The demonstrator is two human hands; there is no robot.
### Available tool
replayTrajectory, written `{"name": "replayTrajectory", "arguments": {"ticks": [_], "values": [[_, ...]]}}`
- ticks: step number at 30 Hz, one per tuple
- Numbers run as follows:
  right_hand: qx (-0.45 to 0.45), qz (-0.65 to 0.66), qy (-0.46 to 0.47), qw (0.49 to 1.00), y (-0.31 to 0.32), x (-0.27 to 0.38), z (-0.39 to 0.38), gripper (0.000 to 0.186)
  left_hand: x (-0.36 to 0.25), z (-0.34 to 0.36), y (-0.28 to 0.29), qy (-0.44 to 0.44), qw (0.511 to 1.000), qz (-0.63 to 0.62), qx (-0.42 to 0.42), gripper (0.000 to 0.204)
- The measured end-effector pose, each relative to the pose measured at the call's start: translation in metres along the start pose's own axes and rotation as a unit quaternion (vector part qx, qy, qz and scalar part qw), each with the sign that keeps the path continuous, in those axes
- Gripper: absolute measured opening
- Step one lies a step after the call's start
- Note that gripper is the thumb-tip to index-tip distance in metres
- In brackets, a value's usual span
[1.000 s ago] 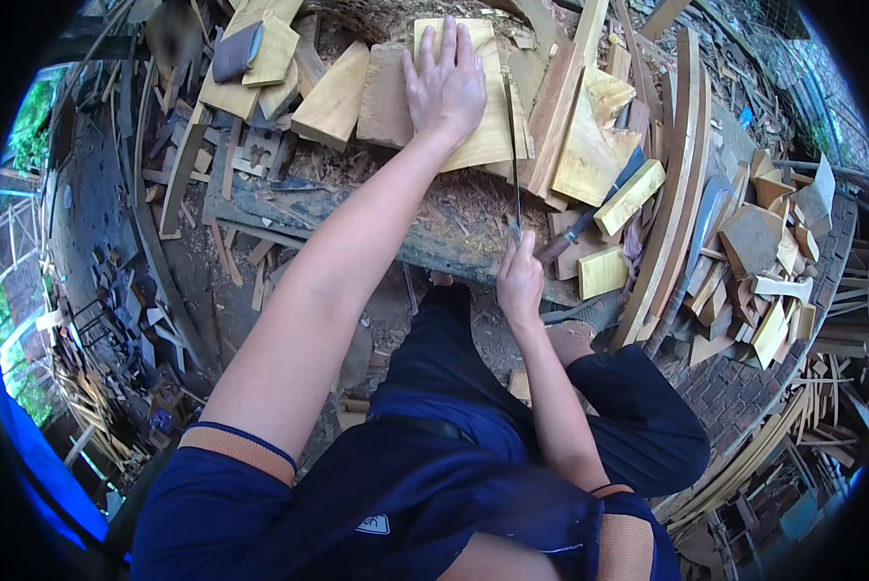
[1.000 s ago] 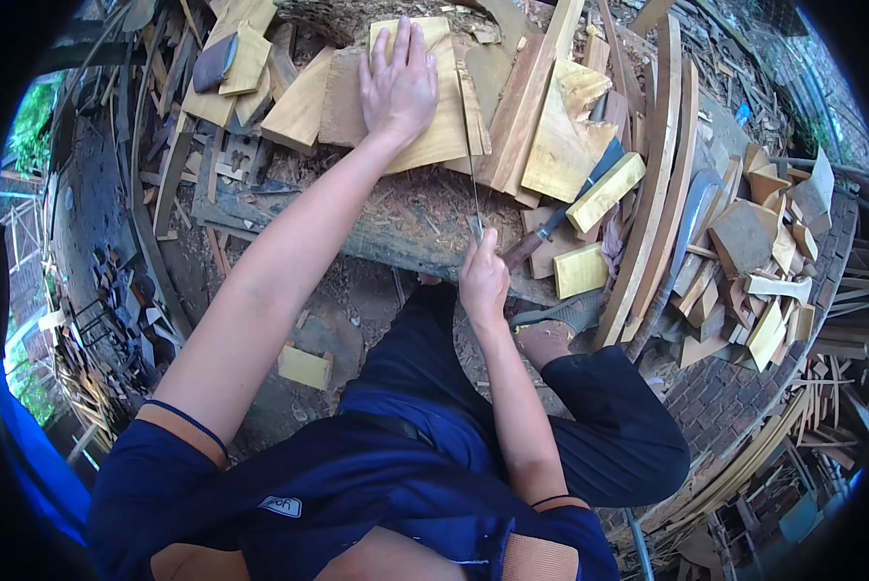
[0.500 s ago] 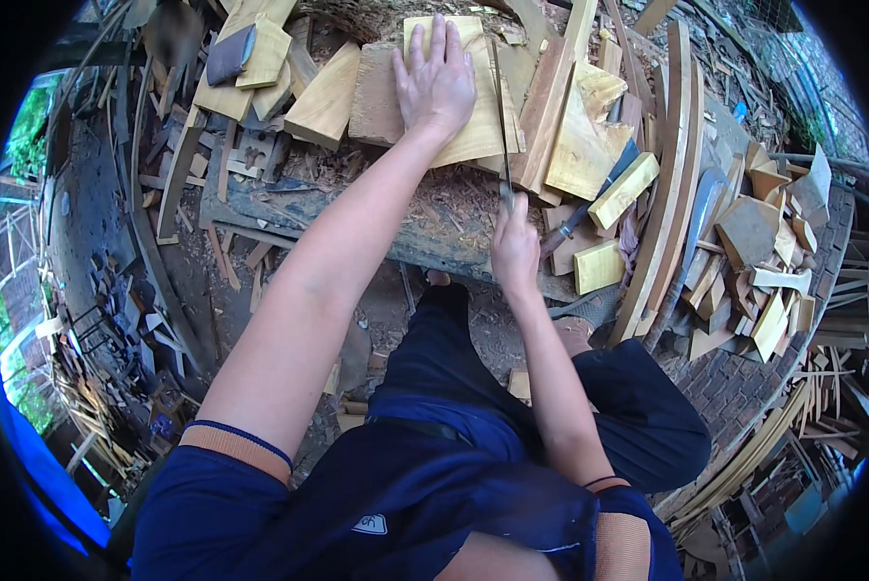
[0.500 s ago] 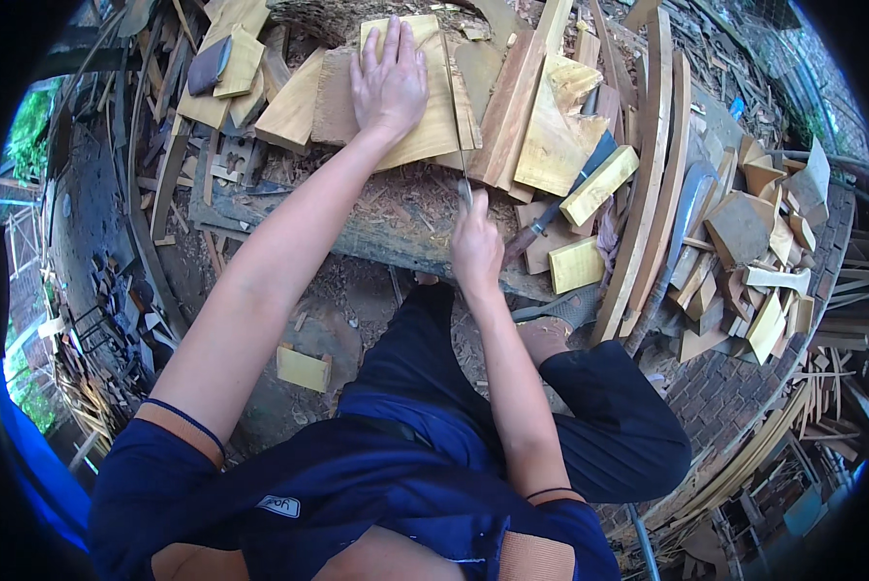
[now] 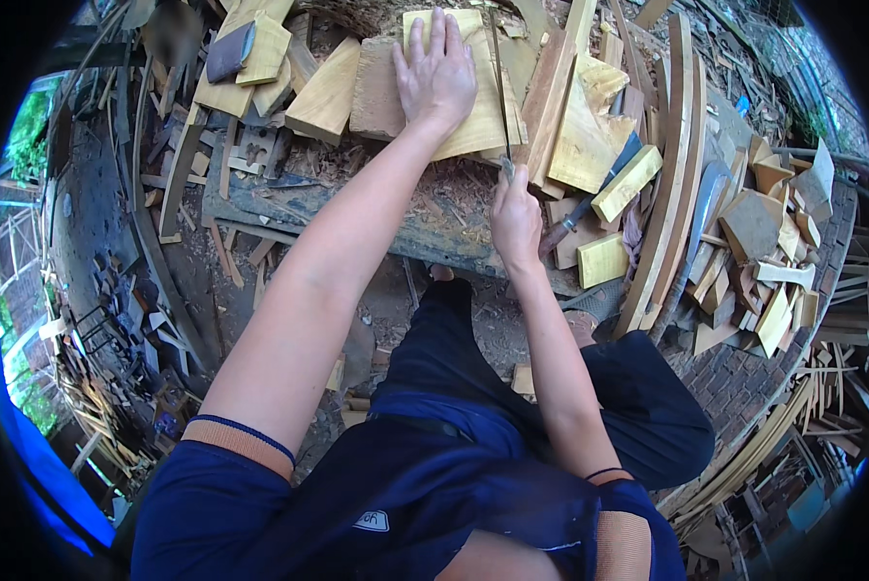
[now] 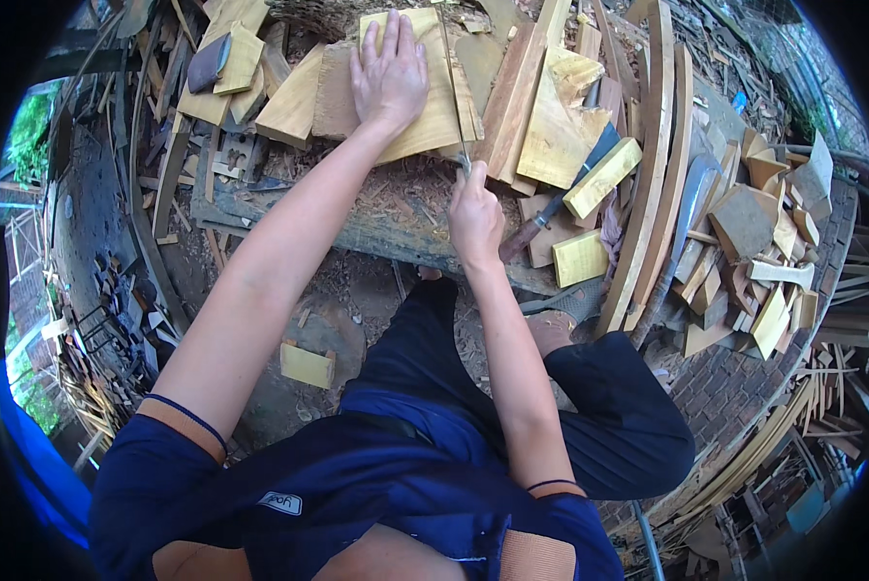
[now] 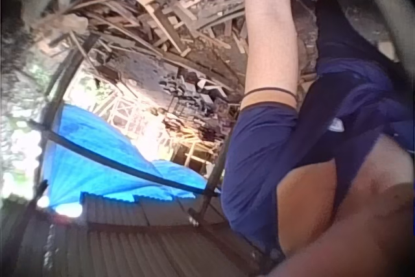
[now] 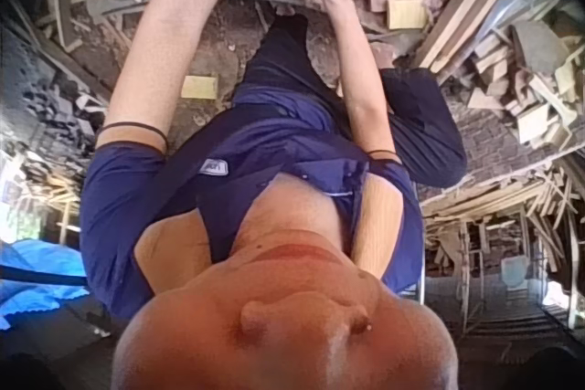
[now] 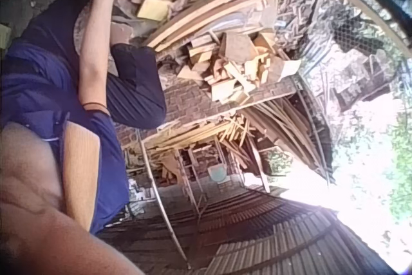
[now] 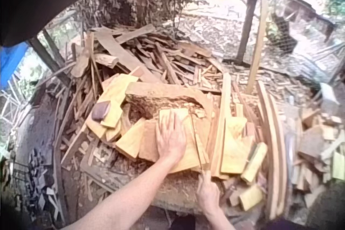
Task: Shaping and shaving a wooden block using a machete and a smaller blade.
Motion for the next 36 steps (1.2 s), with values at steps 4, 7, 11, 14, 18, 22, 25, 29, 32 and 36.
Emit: {"name": "replayTrajectory", "arguments": {"ticks": [4,7,11,14,18,22,25,29,32,36], "values": [[-0.008,-0.034,-0.002,0.999,-0.004,-0.002,-0.032,0.017,0.006,0.000,-0.001,0.002,1.000,0.001,0.001,0.054],[0.007,-0.010,-0.034,0.999,-0.004,-0.009,-0.058,0.017,0.008,0.000,-0.002,0.004,1.000,0.001,0.005,0.054],[0.007,0.002,-0.036,0.999,0.001,0.008,-0.022,0.017,0.008,0.003,-0.001,-0.007,1.000,0.013,-0.006,0.054],[-0.016,-0.014,-0.017,1.000,0.001,0.011,0.019,0.018,0.000,0.001,0.001,-0.012,1.000,-0.005,-0.003,0.054],[-0.005,0.001,-0.013,1.000,0.004,0.009,-0.011,0.015,0.009,-0.002,0.001,-0.007,1.000,0.007,0.007,0.054],[0.006,0.039,-0.054,0.998,0.001,-0.010,-0.061,0.015,0.006,-0.001,0.003,0.006,1.000,-0.015,-0.014,0.053],[0.000,0.017,-0.019,1.000,0.006,0.005,-0.012,0.016,0.004,0.000,0.003,-0.010,1.000,0.002,-0.006,0.053],[0.024,0.004,-0.050,0.998,0.002,0.013,0.010,0.019,0.003,0.000,0.001,-0.007,1.000,0.001,-0.007,0.053],[0.028,0.016,-0.047,0.998,0.002,0.004,-0.038,0.016,0.008,0.000,0.000,-0.005,1.000,0.009,-0.003,0.054],[0.017,0.011,-0.032,0.999,0.000,-0.003,-0.048,0.015,0.009,-0.002,-0.001,-0.002,1.000,0.006,-0.005,0.054]]}}
Point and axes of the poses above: each hand's wrist, its own z-axis towards the middle knuckle, its own y-axis out of the back of the hand, x = y × z, the point moved 6 cm from there along z, towards the middle knuckle, and after that the axes turned 9 degrees about y, right-handed, at the moved point
